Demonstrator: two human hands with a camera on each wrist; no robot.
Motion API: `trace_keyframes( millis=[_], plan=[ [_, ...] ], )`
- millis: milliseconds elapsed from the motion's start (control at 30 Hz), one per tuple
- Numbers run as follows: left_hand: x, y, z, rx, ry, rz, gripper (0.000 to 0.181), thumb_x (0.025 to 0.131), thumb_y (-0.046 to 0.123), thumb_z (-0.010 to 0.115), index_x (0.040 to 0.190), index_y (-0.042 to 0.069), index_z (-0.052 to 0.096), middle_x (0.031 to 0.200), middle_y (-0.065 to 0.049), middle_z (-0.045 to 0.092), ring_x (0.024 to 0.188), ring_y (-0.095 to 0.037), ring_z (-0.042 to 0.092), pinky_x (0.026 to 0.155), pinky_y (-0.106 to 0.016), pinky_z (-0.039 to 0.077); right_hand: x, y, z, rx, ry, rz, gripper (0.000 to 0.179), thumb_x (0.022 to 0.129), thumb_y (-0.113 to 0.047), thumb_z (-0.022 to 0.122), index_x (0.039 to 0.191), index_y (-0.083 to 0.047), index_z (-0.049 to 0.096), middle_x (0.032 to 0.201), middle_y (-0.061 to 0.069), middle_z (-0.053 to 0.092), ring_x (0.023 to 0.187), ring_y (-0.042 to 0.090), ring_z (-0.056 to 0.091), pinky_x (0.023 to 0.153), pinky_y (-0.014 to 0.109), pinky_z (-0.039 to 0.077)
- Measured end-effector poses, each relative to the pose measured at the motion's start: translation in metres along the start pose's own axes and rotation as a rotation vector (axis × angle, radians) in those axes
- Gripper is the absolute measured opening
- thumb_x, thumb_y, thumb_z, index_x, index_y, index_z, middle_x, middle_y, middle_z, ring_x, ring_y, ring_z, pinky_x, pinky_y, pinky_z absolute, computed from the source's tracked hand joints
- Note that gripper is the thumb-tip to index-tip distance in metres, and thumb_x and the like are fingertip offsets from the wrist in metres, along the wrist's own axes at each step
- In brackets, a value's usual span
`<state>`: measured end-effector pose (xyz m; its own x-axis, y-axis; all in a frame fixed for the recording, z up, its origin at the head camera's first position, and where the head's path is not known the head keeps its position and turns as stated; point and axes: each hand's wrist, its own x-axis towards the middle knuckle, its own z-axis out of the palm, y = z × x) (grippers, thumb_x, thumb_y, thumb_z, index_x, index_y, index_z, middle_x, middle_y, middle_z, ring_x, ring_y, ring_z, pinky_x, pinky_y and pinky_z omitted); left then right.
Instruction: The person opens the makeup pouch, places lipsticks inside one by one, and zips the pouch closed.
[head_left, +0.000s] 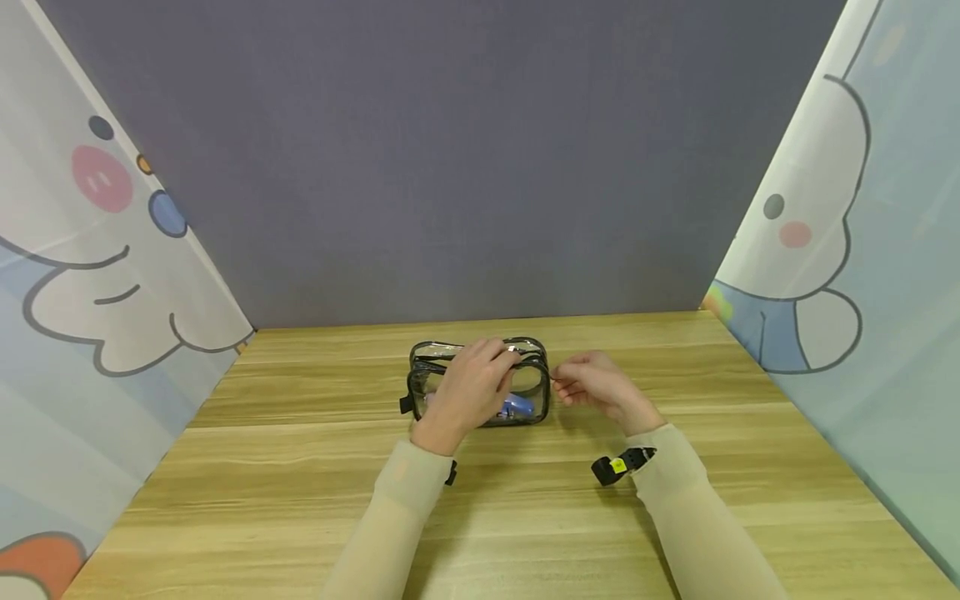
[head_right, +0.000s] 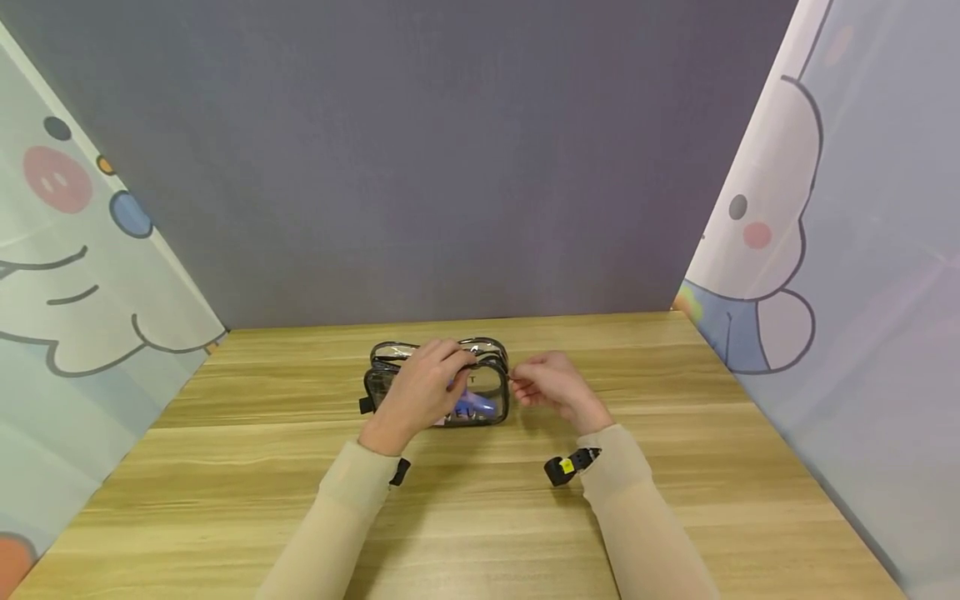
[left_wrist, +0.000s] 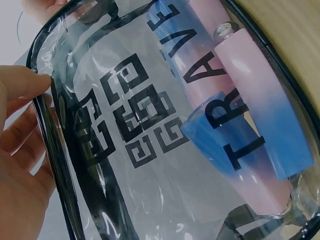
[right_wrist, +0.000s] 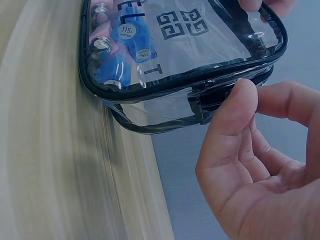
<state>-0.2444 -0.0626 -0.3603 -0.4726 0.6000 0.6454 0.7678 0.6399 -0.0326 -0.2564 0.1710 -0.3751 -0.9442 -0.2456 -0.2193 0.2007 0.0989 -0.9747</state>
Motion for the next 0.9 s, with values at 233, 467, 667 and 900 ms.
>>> trace_keyframes(
  millis=[233, 467, 667, 900],
  plan=[
    [0.0, 0.001, -0.001, -0.001, 0.005, -0.003, 0.014, 0.091, 0.005, 0.074, 0.104, 0.007, 0.074, 0.096, -0.005, 0.066, 0.087, -0.021, 0.063, 0.079, -0.035, 0.054, 0.0, -0.001, 0.001, -0.022, 0.012, -0.005, 0.023, 0.095, -0.004, 0.058, 0.106, 0.016, 0.064, 0.078, 0.01, 0.066, 0.061, 0.013, 0.061, 0.058, 0.023, 0.054],
    [-0.001, 0.001, 0.0, -0.005, -0.008, -0.004, 0.015, 0.09, 0.006, 0.075, 0.106, 0.006, 0.073, 0.096, -0.005, 0.065, 0.087, -0.021, 0.062, 0.079, -0.034, 0.053, -0.002, -0.004, 0.002, -0.03, 0.029, 0.005, 0.021, 0.096, -0.004, 0.057, 0.104, 0.015, 0.065, 0.076, 0.009, 0.065, 0.061, 0.013, 0.06, 0.057, 0.023, 0.053],
    [-0.001, 0.001, 0.001, -0.003, -0.004, -0.006, 0.015, 0.09, 0.004, 0.075, 0.105, 0.007, 0.073, 0.095, -0.004, 0.065, 0.086, -0.02, 0.062, 0.078, -0.034, 0.053, -0.001, -0.01, 0.003, -0.035, 0.043, -0.01, 0.021, 0.095, -0.003, 0.058, 0.102, 0.015, 0.065, 0.076, 0.009, 0.065, 0.06, 0.012, 0.059, 0.058, 0.023, 0.054],
    [0.0, 0.0, 0.0, -0.011, -0.007, -0.007, 0.015, 0.091, 0.004, 0.073, 0.105, 0.007, 0.073, 0.096, -0.004, 0.065, 0.087, -0.02, 0.063, 0.076, -0.033, 0.053, -0.001, -0.016, 0.001, -0.076, 0.048, -0.015, 0.025, 0.096, -0.005, 0.059, 0.108, 0.017, 0.064, 0.077, 0.009, 0.066, 0.06, 0.011, 0.06, 0.061, 0.025, 0.056]
  ],
)
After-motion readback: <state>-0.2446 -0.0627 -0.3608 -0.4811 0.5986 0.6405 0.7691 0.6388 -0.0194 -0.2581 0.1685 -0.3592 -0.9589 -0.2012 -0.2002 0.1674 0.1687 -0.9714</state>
